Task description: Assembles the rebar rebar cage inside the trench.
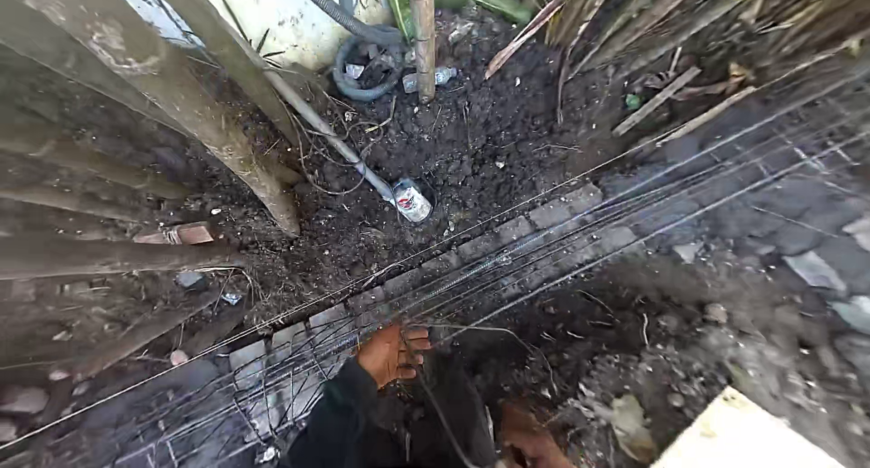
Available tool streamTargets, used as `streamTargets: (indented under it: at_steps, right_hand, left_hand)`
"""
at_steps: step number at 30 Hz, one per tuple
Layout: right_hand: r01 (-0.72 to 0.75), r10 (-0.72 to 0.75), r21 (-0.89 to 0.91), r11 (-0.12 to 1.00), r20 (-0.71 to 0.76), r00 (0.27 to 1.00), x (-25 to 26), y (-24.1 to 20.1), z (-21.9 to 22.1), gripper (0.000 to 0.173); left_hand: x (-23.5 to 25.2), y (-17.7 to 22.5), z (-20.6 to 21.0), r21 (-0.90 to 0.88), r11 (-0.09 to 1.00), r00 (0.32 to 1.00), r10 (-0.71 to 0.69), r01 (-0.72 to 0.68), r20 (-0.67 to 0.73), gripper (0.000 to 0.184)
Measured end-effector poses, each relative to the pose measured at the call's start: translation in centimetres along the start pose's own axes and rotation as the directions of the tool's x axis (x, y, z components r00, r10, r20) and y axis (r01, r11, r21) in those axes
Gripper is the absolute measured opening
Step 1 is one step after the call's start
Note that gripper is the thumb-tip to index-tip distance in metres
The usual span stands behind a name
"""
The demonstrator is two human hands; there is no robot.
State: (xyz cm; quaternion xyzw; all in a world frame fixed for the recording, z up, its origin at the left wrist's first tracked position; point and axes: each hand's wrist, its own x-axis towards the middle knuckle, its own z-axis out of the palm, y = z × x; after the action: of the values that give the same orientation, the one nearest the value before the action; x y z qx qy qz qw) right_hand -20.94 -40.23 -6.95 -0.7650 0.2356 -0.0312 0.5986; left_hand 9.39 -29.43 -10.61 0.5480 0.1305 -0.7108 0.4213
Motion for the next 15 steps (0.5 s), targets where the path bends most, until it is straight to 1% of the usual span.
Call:
streamTargets:
  at_steps: [1,2,4,5,7,10,12,15]
  right_hand:
    - [-0.049,0.055,-0.055,0.997,0.118,0.992,0.1,0.1,-0.6,0.057]
    - [-0.100,0.121,-0.102,0.990,0.224,0.967,0.1,0.3,-1.2,0.056]
    - [-0.182,0.239,-0.194,0.964,0.336,0.911,0.1,1.2,-2.0,0.056]
    - [-0.216,0.291,-0.238,0.947,0.354,0.889,0.1,1.8,-2.4,0.058]
    - [-0.288,0.374,-0.280,0.916,0.331,0.866,0.2,2.7,-3.2,0.058]
    - [-0.393,0.463,-0.262,0.882,0.321,0.826,1.6,3.3,-4.5,0.056]
    - [-0.415,0.483,-0.259,0.873,0.326,0.813,3.0,3.4,-5.4,0.058]
    - [-0.434,0.499,-0.258,0.863,0.312,0.809,4.6,3.3,-5.9,0.059]
  left_hand:
    - [0.9,-0.4,0.4,-0.083,0.996,0.998,0.019,-0.024,-0.064,0.054]
    - [1.8,-1.1,0.5,-0.139,0.989,0.994,0.037,-0.052,-0.106,0.049]
    - [3.3,-2.7,0.4,-0.133,0.990,0.991,0.032,-0.050,-0.134,0.048]
    - [3.7,-3.8,0.4,-0.117,0.993,0.988,0.007,-0.025,-0.152,0.049]
    - [4.2,-6.6,0.6,-0.103,0.994,0.979,-0.046,0.026,-0.196,0.048]
    - [3.2,-10.8,0.5,-0.101,0.991,0.952,-0.113,0.088,-0.285,0.047]
    - [1.8,-13.1,0.1,-0.121,0.989,0.928,-0.118,0.079,-0.354,0.048]
    - [0.1,-15.8,-1.3,-0.202,0.979,0.911,-0.118,0.039,-0.396,0.047]
